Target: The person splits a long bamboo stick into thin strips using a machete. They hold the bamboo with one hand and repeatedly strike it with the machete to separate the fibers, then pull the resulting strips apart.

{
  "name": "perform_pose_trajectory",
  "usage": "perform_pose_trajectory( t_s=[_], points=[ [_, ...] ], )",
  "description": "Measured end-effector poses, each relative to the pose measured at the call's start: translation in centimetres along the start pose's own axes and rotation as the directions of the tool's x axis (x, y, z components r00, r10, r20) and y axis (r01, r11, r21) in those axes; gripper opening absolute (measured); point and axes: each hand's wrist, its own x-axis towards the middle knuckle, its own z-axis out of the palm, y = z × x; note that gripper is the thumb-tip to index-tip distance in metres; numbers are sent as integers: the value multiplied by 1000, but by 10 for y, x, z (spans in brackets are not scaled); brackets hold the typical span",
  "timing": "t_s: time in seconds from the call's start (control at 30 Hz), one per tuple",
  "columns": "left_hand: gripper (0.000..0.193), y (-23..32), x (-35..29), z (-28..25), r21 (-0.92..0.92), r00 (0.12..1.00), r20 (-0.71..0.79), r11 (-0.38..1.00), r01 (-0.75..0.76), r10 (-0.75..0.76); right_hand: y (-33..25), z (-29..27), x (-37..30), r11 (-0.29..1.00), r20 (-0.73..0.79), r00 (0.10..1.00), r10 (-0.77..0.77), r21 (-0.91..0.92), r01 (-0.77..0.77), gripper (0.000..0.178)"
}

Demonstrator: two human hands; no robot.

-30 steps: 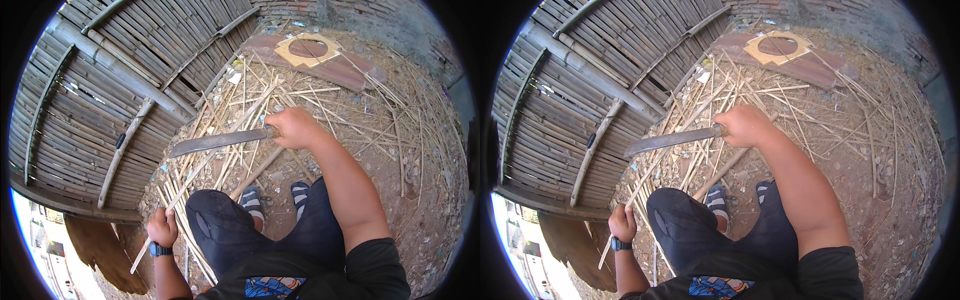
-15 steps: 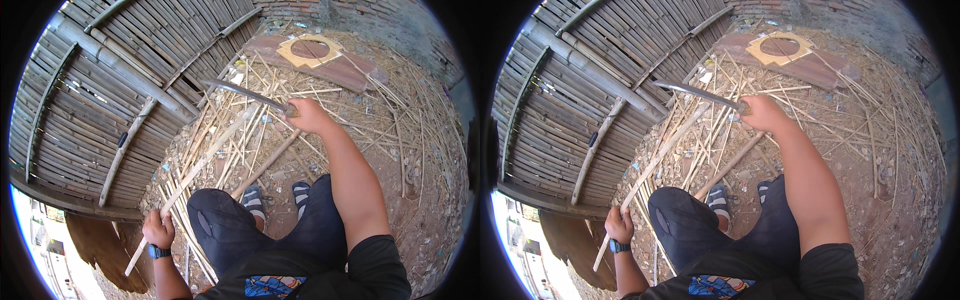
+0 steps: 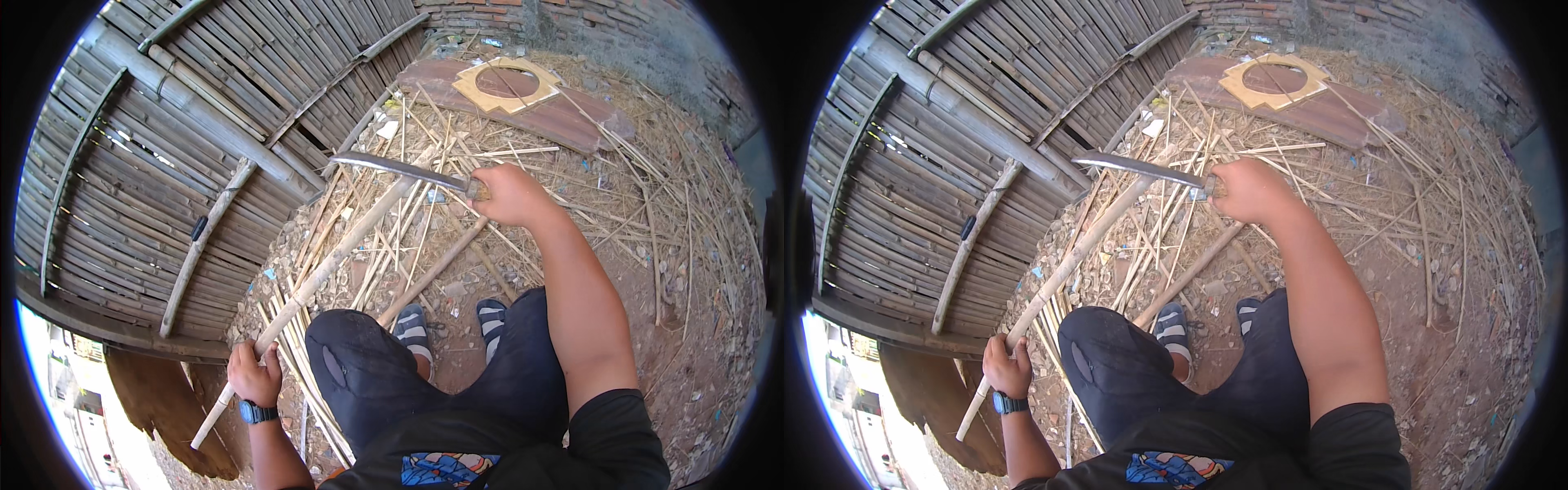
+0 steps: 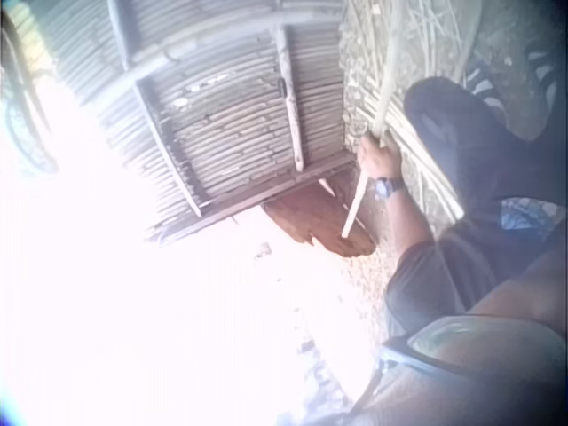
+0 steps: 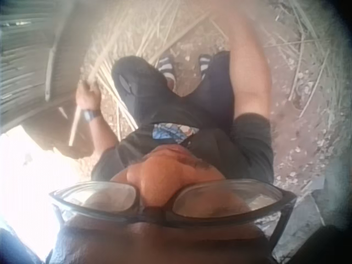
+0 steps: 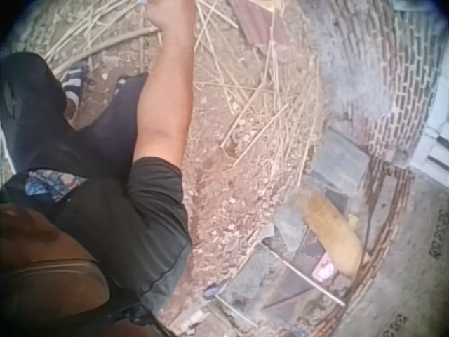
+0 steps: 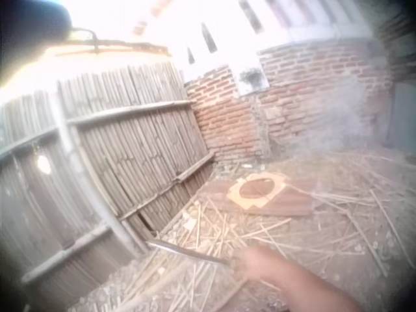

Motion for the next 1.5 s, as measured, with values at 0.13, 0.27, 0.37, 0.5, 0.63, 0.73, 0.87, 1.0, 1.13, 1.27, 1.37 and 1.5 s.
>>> perform_pose_trajectory(
  t_s=[0.13,0.27,0.37,0.5,0.63,0.73,0.87,1.0,1.13,1.27,1.37,1.5],
  points=[
    [32,5,5,4,-4,1000,15,1000,27,-27,-29,-11,-10,972,285,945,-162,-118,202,31],
    [31,14,9,3,12,997,18,997,70,-70,-17,-11,-4,992,206,978,-34,-111,58,28],
    [31,9,4,2,11,992,43,992,122,-123,-16,-8,-4,990,157,988,-11,-137,32,28],
    [31,4,2,7,-2,991,46,992,129,-129,-45,-14,-13,966,331,938,-103,-190,173,32],
    [30,6,2,6,-26,989,28,989,146,-145,-15,-12,-2,991,251,968,19,-133,15,32],
    [29,2,1,3,-26,986,26,986,167,-166,6,2,-2,994,-28,999,-28,-109,25,31],
    [29,5,5,4,-16,984,35,984,176,-175,-38,-12,-13,968,281,953,-112,-188,169,27],
    [29,9,8,3,-20,973,93,977,214,-212,-52,-5,-12,966,309,934,-178,-127,226,27],
    [27,6,8,3,59,965,126,973,224,-229,-5,-6,0,994,71,997,-16,-108,24,27],
    [23,-1,9,3,78,974,121,980,185,-193,-4,-8,-3,992,-5,999,46,-121,-46,28],
    [20,1,11,5,19,967,164,981,195,-196,-27,-8,-7,986,170,980,-98,-116,119,28],
    [17,11,12,8,-47,973,178,987,156,-146,-43,18,-6,950,139,949,-284,-92,298,27]
  ],
)
